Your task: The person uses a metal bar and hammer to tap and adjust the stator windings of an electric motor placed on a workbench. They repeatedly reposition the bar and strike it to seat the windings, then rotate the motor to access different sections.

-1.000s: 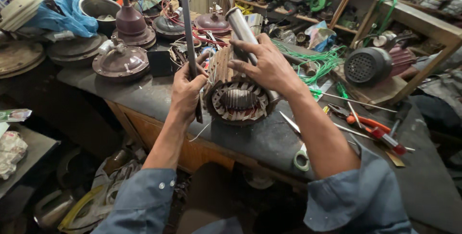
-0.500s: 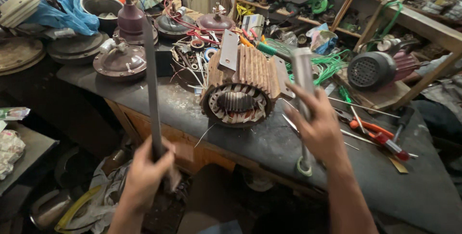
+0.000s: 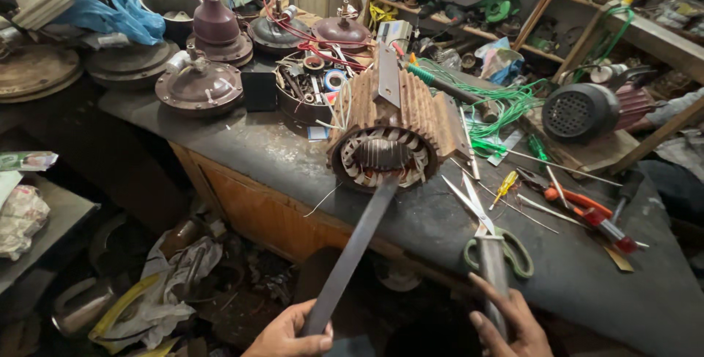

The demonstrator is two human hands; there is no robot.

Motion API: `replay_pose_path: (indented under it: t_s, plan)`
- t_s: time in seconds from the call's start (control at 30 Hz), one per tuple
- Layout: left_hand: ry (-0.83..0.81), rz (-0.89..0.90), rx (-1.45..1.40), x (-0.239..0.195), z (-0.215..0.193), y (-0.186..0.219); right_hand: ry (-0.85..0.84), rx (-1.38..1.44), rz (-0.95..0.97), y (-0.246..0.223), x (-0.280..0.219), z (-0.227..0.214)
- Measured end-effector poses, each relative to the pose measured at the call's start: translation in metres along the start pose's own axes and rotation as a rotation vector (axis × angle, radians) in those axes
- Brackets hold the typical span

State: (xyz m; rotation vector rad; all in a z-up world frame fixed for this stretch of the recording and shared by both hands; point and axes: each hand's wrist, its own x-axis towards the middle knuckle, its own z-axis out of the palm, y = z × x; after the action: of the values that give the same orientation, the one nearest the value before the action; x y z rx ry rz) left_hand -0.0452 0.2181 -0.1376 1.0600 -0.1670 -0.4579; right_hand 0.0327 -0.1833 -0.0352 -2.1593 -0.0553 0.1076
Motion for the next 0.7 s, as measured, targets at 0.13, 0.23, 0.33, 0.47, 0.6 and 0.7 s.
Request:
replay_pose_path:
  t_s: [0.13, 0.23, 0.33, 0.47, 0.6, 0.7]
  plan:
    - [0.089, -0.010, -0.256, 0.012, 0.038, 0.033, 0.030, -0.095, -0.192, 0.031, -0.002, 0.004]
    - [0.200, -0.048, -0.333, 0.029, 0.072, 0.064, 0.022, -0.024, -0.074, 0.025, -0.003, 0.010]
    - [0.257, -0.031, -0.326, 0.051, 0.095, 0.088, -0.017, 0.052, -0.026, 0.003, -0.006, 0.016]
    - [0.261, 0.019, -0.445, 0.083, 0.107, 0.097, -0.069, 0.086, 0.001, -0.032, -0.010, 0.023]
    - [0.306, 0.043, -0.417, 0.112, 0.107, 0.097, -0.144, 0.028, 0.000, -0.061, -0.007, 0.023]
    - [0.332, 0.042, -0.376, 0.124, 0.104, 0.098, -0.134, -0.013, -0.071, -0.080, -0.003, 0.022]
